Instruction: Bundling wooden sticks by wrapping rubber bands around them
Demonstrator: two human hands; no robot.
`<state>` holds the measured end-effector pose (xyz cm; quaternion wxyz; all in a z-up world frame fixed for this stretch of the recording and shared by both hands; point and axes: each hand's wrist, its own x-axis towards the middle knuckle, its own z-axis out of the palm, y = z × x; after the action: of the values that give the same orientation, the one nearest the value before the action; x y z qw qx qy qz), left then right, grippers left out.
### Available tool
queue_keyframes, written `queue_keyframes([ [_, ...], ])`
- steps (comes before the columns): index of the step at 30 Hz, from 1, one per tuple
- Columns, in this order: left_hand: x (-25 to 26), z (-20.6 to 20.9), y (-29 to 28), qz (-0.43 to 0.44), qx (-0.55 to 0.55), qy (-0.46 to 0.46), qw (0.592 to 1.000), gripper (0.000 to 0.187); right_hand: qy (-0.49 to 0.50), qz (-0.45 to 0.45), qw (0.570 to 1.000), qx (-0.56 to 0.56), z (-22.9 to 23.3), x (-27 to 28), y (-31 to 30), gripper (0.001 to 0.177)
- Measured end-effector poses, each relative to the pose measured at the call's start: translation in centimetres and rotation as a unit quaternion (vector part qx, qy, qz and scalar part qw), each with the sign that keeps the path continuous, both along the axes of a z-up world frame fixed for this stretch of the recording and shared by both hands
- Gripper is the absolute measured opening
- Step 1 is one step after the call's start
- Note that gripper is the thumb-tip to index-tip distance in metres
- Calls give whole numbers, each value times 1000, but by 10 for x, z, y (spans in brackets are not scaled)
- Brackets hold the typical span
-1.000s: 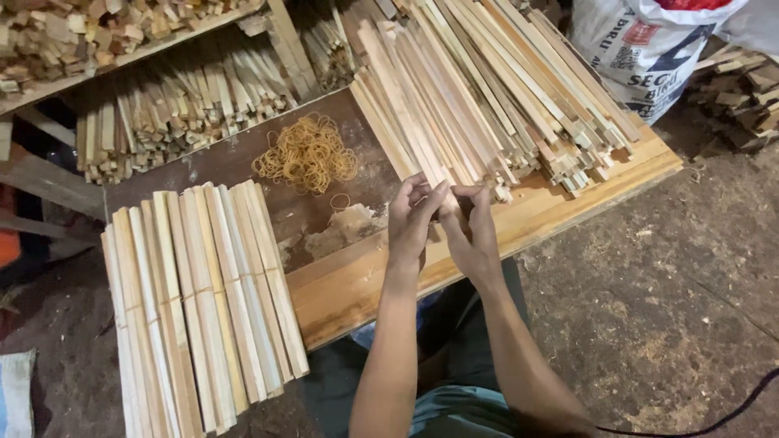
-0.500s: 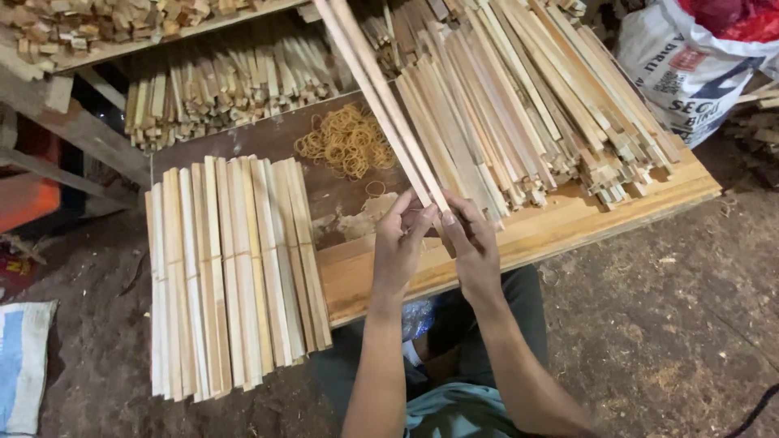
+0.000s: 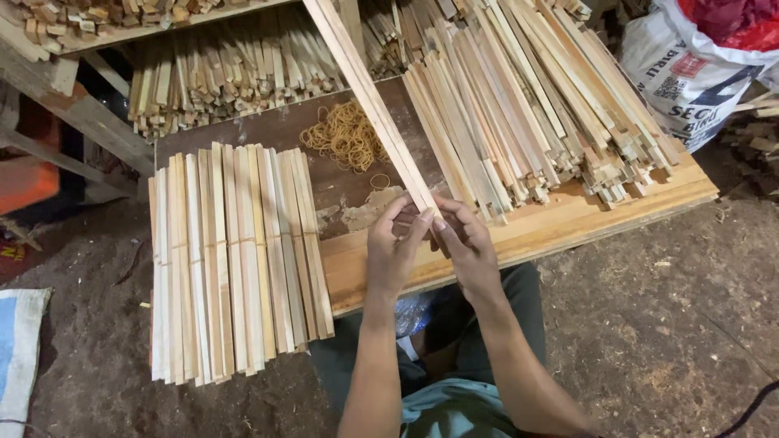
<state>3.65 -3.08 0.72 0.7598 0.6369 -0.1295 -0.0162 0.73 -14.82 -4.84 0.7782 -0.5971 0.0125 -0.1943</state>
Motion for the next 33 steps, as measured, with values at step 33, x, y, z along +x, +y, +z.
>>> queue_keyframes([
  [33, 53, -62, 67, 83, -37, 194, 977, 32, 199, -23, 796, -571, -128, 210, 6, 9],
])
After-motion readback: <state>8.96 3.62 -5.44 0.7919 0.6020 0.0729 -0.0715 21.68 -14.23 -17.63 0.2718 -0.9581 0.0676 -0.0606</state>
